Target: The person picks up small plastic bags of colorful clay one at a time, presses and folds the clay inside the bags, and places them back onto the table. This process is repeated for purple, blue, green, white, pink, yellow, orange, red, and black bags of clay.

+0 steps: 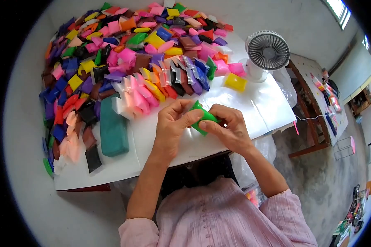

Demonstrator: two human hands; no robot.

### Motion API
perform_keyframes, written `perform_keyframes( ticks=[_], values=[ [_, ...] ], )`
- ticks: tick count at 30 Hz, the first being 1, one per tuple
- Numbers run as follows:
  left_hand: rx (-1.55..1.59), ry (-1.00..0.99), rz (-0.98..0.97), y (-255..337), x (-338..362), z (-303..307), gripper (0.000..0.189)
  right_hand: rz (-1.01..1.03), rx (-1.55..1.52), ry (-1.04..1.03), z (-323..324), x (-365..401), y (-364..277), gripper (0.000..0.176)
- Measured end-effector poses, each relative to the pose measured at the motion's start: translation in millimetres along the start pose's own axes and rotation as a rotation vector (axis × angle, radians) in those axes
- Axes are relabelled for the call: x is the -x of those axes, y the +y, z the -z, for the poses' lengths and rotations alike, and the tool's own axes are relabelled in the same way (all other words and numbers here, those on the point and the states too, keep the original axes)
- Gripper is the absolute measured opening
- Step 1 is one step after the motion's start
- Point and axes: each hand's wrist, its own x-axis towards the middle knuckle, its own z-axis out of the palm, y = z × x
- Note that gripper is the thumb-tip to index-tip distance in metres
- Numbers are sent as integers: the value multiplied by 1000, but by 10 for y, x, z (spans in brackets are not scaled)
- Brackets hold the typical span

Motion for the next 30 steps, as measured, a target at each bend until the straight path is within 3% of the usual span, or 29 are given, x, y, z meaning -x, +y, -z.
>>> perform_keyframes(
  ticks=[5, 8, 10, 14, 16, 18, 21, 24, 28, 30],
  values=[
    [-73, 6, -3, -68, 0, 59, 9, -126, -91, -16, -56, 36, -20, 28],
    [-58, 3, -7, -82, 0, 68, 11, -146, 14, -80, 4, 43, -19, 31],
    [69, 16, -16, -73, -12, 47, 19, -259, -236, -97, 27, 33, 4, 33],
    [279, -142, 69, 23, -24, 31, 30, -497, -762, -91, 35, -9, 30, 40],
    [358, -302, 22, 61, -8, 35, 35, -474, -945, -181, 37, -14, 51, 43],
    [275, -263, -7, 9, -7, 14, 35, -456, -1096, -243, 17, -16, 71, 43],
    [275, -239, -30, -94, -10, 90, 32, -489, -1009, -245, -1, -26, 42, 45],
    [278, -274, -44, -113, -3, 120, 25, -610, -790, -78, -87, 5, -83, 45],
    [169, -213, -77, -127, 28, 67, 17, -645, -970, -114, -64, 15, -49, 46],
    [186, -178, -89, -111, 27, 52, 14, -680, -860, -131, 6, 5, -163, 48]
  ],
)
